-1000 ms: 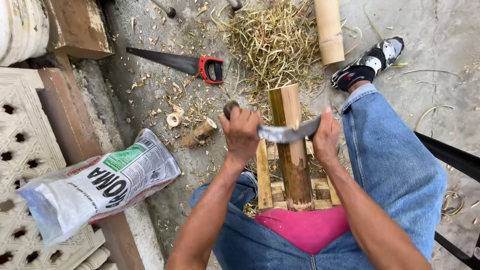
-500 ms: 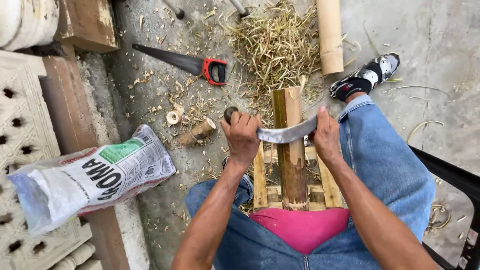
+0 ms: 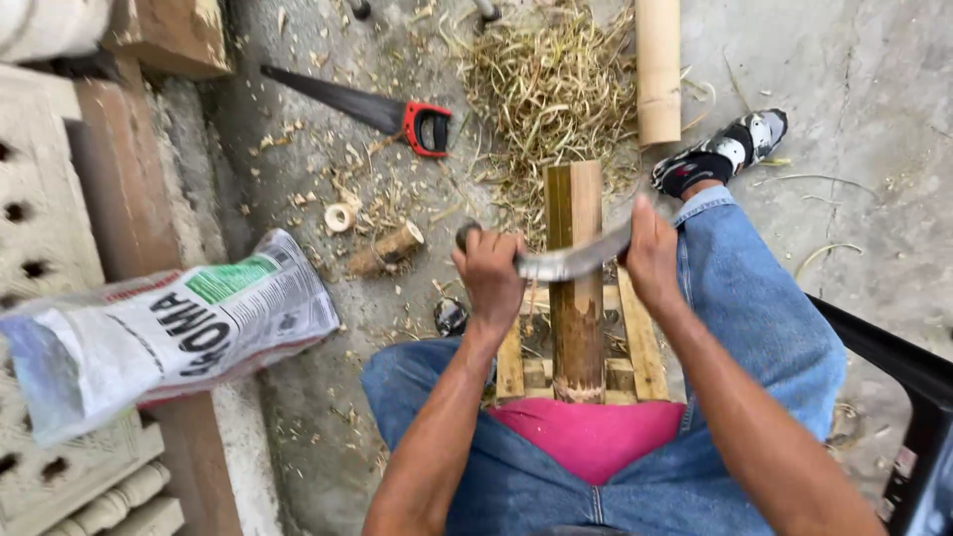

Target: Stripping the outer bark off a bamboo pole using a drawknife.

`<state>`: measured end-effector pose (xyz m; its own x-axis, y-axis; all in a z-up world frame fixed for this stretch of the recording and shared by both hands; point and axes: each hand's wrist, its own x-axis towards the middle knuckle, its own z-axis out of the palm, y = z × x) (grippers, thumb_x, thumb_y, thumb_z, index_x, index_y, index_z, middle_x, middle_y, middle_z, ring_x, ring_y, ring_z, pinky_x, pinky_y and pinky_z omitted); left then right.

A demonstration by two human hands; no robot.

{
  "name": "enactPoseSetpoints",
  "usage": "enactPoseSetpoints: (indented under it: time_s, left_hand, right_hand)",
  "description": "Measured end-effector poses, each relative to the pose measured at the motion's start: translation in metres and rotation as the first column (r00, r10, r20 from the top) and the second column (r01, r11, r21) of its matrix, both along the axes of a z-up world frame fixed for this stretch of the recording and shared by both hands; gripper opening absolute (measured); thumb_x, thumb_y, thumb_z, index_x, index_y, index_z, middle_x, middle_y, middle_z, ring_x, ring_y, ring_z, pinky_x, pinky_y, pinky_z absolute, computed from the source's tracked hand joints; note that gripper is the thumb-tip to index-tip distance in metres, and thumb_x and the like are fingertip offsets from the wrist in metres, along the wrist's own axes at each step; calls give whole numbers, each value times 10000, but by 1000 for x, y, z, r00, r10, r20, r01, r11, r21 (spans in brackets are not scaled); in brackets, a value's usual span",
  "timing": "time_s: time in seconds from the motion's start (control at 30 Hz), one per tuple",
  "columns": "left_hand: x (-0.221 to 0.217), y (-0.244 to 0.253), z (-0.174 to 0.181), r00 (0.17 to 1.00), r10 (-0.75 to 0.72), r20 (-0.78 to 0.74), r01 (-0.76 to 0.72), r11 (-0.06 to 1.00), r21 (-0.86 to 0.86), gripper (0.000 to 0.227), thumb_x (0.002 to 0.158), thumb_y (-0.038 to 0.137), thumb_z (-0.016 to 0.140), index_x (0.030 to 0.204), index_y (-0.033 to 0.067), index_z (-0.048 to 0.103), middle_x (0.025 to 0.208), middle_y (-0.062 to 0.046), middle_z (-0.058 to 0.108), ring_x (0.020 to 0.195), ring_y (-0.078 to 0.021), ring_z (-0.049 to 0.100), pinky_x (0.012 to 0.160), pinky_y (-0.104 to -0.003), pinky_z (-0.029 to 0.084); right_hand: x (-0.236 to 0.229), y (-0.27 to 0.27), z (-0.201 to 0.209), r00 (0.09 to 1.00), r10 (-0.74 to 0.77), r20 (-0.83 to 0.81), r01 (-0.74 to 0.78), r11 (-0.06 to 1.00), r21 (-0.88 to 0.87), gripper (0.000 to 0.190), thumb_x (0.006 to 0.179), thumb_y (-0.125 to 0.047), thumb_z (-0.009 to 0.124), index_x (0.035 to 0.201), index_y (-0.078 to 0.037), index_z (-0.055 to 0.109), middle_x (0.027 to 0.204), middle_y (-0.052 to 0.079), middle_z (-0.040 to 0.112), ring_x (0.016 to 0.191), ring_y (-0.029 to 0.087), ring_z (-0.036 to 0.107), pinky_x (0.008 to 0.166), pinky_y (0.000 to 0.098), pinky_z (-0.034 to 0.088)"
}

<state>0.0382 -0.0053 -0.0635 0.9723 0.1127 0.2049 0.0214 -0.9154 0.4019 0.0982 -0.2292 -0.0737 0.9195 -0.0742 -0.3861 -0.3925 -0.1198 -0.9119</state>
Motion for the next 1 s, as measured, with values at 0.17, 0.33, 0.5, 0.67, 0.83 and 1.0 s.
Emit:
enactPoseSetpoints:
  time_s: [0.17, 0.33, 0.5, 0.67, 0.83, 1.0]
  left_hand:
    - [-56, -16, 42, 997, 78, 2, -78, 995, -56, 254, 934, 174, 740, 723, 109, 616, 749, -38, 587, 821, -240, 549, 769, -448, 343]
    - [-39, -12, 47, 992, 100, 77, -95, 993, -73, 250, 916, 121, 716, 713, 93, 574, 752, -44, 573, 828, -249, 563, 772, -443, 350]
    - [-22, -3, 3, 996, 64, 59, -61, 997, -46, 296, 990, 211, 705, 731, 135, 583, 754, -16, 586, 816, -216, 537, 787, -433, 351]
    - [83, 12, -24, 982, 83, 168, -81, 997, -19, 276, 1041, 248, 635, 775, 179, 613, 788, 3, 596, 874, -203, 522, 815, -409, 348]
    - [113, 9, -9, 982, 164, 92, -167, 986, 29, 266, 1020, 217, 638, 757, 181, 631, 758, 13, 586, 837, -182, 508, 773, -402, 319]
    - [-17, -15, -24, 980, 197, -10, -197, 974, -112, 343, 1017, 253, 712, 721, 136, 584, 711, -25, 549, 767, -235, 480, 760, -413, 339]
  right_hand:
    - [-82, -14, -20, 999, 36, 29, -30, 984, -176, 541, 1136, -379, 430, 711, -45, 445, 629, -18, 377, 601, 96, 348, 502, 356, 283]
    - [-64, -17, -12, 998, 56, 30, -51, 987, -150, 564, 1158, -348, 426, 695, -27, 398, 616, -24, 355, 588, 100, 311, 499, 369, 281]
    - [-33, -15, -15, 989, 97, 113, -65, 963, -261, 522, 1144, -331, 418, 712, -41, 450, 593, -11, 401, 551, 90, 375, 473, 369, 287]
    - [94, 10, -31, 994, 12, 109, -18, 999, 50, 545, 1135, -412, 447, 702, -81, 464, 631, -18, 475, 557, 90, 447, 466, 318, 328]
    - [132, 19, 9, 994, 88, 66, -98, 979, 181, 487, 1121, -454, 445, 778, -113, 497, 601, -14, 457, 481, 123, 448, 432, 322, 362]
    - [17, 10, 41, 994, 100, -44, -107, 975, -193, 494, 1111, -425, 435, 773, -73, 509, 659, 5, 487, 567, 98, 465, 470, 338, 366]
